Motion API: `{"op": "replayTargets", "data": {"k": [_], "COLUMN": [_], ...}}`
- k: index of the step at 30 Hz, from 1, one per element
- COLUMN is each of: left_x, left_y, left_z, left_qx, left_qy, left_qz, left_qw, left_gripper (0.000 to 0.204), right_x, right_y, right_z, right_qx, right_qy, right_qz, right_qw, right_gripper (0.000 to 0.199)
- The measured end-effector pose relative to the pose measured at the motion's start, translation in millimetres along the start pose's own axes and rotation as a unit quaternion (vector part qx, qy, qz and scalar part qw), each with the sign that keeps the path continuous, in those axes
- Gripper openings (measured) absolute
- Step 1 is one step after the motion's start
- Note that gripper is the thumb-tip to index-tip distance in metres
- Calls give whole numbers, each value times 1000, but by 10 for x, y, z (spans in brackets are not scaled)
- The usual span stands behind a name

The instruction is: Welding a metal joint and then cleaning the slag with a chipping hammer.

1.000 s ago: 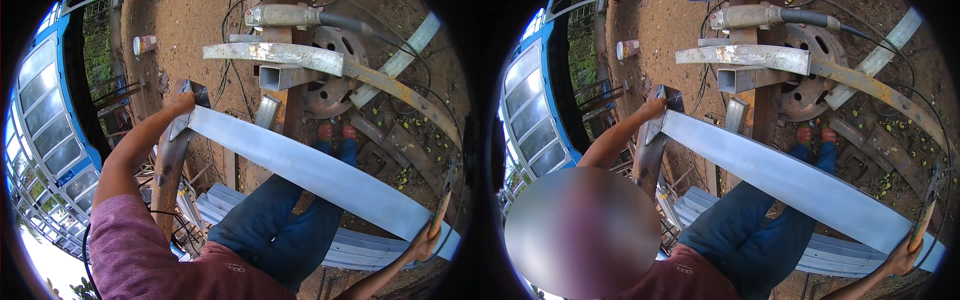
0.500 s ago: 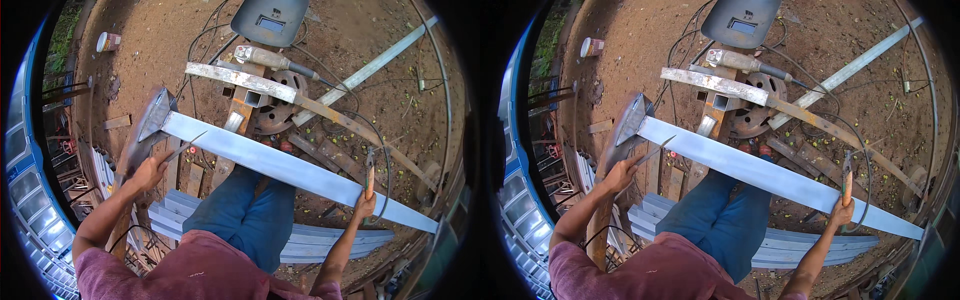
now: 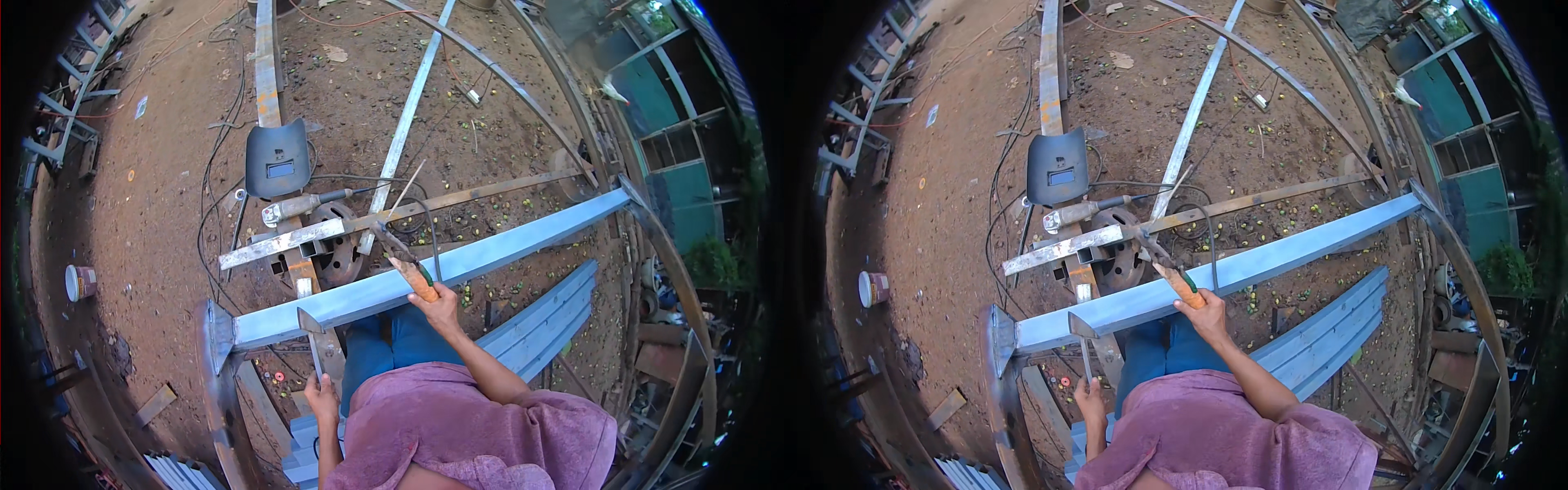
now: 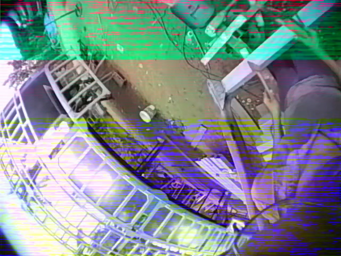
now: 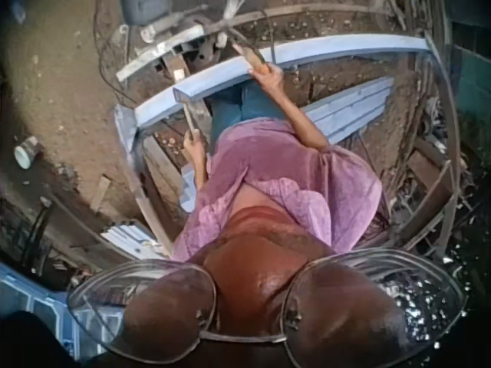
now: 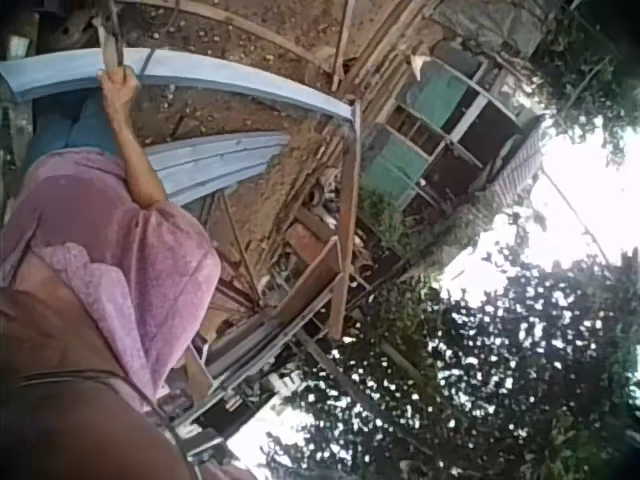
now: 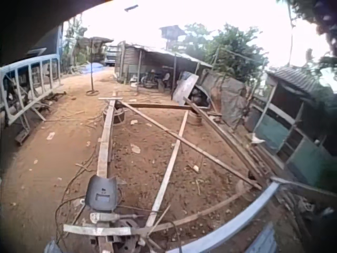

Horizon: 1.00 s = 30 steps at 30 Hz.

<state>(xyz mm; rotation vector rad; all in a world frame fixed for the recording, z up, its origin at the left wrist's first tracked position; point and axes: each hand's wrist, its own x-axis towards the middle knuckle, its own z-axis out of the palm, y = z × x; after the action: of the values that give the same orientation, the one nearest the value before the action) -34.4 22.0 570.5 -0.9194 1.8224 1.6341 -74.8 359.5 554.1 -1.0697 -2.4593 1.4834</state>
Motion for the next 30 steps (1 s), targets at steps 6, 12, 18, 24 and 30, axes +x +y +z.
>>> {"op": "replayTargets", "data": {"k": [6, 12, 18, 24, 30], "left_x": [278, 474, 667, 879, 496], "left_y": [405, 456, 378, 394, 679], "left_z": [-21, -306, -370, -34, 530], "left_qx": [-70, -101, -163, -198, -70], "left_qy": [-32, -46, -45, -119, -221], "left_qz": [-25, -40, -89, -138, -51], "left_qw": [997, 993, 981, 963, 971], "left_gripper": [7, 10, 9, 13, 16], "right_x": [-141, -407, -1146, -1692, -1580], "right_y": [-398, -405, -288, 15, 30], "right_z": [-599, -1495, -1719, -1491, -1363], "right_qx": [123, 241, 373, 394, 385], "right_qy": [11, 99, 159, 156, 136], "right_qz": [-1, 4, 132, 189, 172], "right_qw": [992, 966, 904, 886, 896], "right_gripper": [38, 30, 29, 20, 20]}}
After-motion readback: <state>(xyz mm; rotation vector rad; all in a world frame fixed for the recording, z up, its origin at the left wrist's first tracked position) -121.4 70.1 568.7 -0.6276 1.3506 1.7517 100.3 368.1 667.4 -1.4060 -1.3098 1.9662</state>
